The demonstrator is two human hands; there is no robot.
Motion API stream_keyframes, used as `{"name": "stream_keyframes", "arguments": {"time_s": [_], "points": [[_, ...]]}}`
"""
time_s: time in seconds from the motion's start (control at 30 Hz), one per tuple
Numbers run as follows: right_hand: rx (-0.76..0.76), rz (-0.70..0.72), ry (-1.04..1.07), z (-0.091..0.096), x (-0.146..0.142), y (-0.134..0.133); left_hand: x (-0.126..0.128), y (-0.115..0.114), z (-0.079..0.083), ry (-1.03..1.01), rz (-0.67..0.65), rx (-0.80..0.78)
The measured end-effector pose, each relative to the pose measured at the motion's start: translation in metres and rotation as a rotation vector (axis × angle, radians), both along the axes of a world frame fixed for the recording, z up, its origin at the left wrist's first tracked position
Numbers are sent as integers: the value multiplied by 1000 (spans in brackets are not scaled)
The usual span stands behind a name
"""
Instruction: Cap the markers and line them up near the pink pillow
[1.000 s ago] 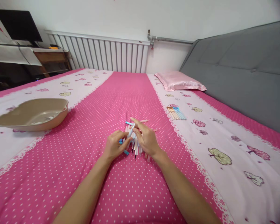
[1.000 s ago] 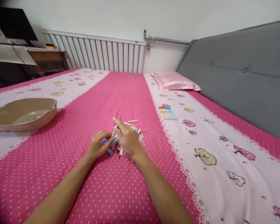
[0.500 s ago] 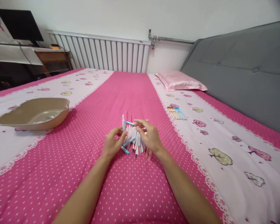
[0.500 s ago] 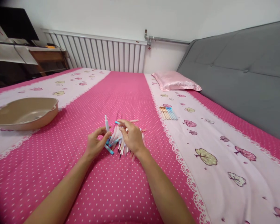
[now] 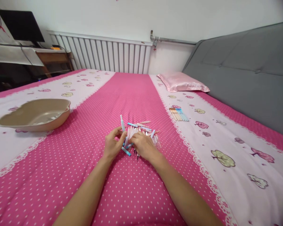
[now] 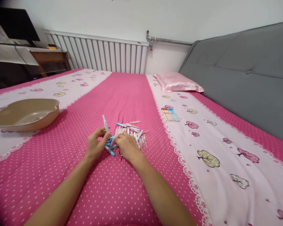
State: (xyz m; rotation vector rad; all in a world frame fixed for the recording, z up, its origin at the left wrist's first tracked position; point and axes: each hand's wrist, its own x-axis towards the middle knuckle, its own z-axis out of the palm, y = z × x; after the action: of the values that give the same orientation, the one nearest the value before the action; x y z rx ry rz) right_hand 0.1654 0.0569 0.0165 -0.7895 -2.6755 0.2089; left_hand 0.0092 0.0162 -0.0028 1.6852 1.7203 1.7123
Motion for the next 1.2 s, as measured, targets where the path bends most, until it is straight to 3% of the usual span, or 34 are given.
{"name": "stream_keyframes", "arguments": {"time_s": [0.2, 0.43, 0.6, 0.7, 0.93, 1.2], "points": [[-24, 2, 125, 2, 4, 4, 0, 0, -1, -15, -6, 8], [-166, -194, 580, 14, 15, 12, 0, -1, -1, -35, -44, -30], [-457, -196, 1020, 20, 20, 15, 2, -3, 3, 37, -229, -102], [-561, -166, 1182, 21, 22, 19, 3, -5, 4, 29, -356, -212], [-694, -122, 1301, 22, 22, 22, 4, -5, 3, 14, -486, -355], [-728, -106, 1297, 21, 17, 20, 3, -6, 6, 79, -537, -383]]}}
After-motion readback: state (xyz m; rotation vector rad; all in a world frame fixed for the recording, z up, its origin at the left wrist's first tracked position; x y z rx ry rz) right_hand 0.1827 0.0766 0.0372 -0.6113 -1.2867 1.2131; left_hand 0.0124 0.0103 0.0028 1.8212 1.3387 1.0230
